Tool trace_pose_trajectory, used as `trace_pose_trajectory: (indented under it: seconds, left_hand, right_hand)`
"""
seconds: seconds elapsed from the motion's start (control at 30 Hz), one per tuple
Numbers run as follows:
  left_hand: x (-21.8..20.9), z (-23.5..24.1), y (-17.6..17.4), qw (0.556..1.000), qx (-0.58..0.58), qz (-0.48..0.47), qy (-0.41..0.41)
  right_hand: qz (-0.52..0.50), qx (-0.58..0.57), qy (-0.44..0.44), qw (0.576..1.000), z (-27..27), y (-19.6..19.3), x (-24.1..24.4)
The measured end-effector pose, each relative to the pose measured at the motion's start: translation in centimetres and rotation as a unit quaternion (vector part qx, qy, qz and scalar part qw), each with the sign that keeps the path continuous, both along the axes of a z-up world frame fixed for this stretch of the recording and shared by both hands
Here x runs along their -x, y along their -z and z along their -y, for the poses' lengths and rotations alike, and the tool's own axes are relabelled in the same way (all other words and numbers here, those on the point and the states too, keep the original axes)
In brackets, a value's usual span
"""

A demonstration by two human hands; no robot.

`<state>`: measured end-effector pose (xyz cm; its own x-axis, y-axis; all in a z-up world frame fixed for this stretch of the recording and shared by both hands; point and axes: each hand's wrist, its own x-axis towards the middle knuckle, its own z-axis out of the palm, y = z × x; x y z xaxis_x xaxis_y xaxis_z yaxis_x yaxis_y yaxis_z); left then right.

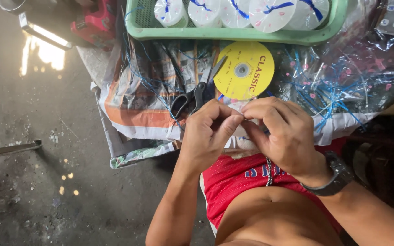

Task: Wrapping small white candles in plastic bags and tying them with blue ribbon

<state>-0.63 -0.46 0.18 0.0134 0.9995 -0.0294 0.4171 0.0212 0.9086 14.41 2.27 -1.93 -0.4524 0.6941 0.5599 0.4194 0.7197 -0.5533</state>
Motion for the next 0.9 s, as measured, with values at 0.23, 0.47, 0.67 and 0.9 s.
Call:
trace_pose_trajectory:
  seconds: [0.23,0.47,0.67,0.9]
  left_hand:
    - [1.1,0.3,0.5,0.999,-0.037,-0.028,-0.014]
    - [1.0,-0.4,1.2,0.988,-0.111,-0.099,-0.044]
    - [0.9,-1.8,2.8,0.961,-0.212,-0.168,-0.051]
    - [2.0,-1.4,2.8,0.947,-0.231,-0.211,-0.069]
  right_hand:
    - [-0.022,0.215,-0.009,0.976,1.1,-2.0,-1.8]
    - [0.027,0.597,-0.002,0.802,1.4,1.7,-4.3]
    - [0.192,0.170,-0.072,0.964,2.8,0.8,-3.7]
    - [0.321,0.061,-0.094,0.941,2.7,-0.1,-4.5]
